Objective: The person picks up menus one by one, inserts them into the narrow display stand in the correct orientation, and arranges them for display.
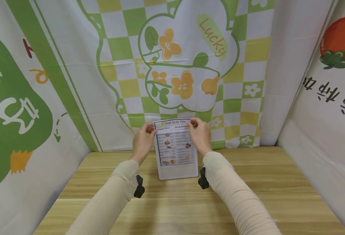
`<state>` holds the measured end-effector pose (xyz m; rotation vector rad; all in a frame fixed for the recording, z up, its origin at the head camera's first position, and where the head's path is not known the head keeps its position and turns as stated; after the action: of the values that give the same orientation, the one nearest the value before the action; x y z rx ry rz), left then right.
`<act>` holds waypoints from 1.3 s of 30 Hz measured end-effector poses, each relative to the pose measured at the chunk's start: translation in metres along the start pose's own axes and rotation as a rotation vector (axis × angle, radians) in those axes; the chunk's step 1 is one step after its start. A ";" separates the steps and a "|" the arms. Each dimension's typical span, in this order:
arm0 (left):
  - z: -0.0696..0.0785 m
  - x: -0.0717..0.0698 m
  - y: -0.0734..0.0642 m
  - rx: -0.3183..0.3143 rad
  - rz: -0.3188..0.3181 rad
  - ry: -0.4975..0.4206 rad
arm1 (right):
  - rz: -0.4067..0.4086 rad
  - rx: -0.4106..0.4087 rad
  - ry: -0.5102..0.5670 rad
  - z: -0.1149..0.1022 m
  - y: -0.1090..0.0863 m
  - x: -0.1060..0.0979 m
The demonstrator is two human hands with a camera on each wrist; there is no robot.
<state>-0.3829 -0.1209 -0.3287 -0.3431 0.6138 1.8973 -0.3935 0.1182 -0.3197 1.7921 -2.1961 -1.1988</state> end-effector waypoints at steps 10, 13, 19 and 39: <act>0.005 -0.002 0.003 0.032 -0.003 -0.024 | 0.043 -0.049 0.023 -0.003 0.005 -0.001; 0.008 -0.004 0.004 0.042 0.011 -0.031 | 0.062 -0.072 0.029 -0.007 0.007 -0.002; 0.007 -0.003 0.003 0.043 0.004 -0.021 | 0.049 -0.075 0.001 -0.008 0.007 -0.003; -0.005 -0.001 -0.003 0.038 0.014 -0.023 | 0.005 -0.048 -0.035 0.007 -0.005 0.001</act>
<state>-0.3804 -0.1235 -0.3330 -0.2934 0.6376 1.8977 -0.3927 0.1207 -0.3279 1.7604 -2.1695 -1.2801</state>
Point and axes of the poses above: each hand's wrist, its own y-axis towards the middle knuckle, its own x-axis out of the palm, z = x × y, the point moved 8 cm from there along y, towards the middle knuckle, and after that the axes turned 14 degrees about -x, right-handed, at the moved point
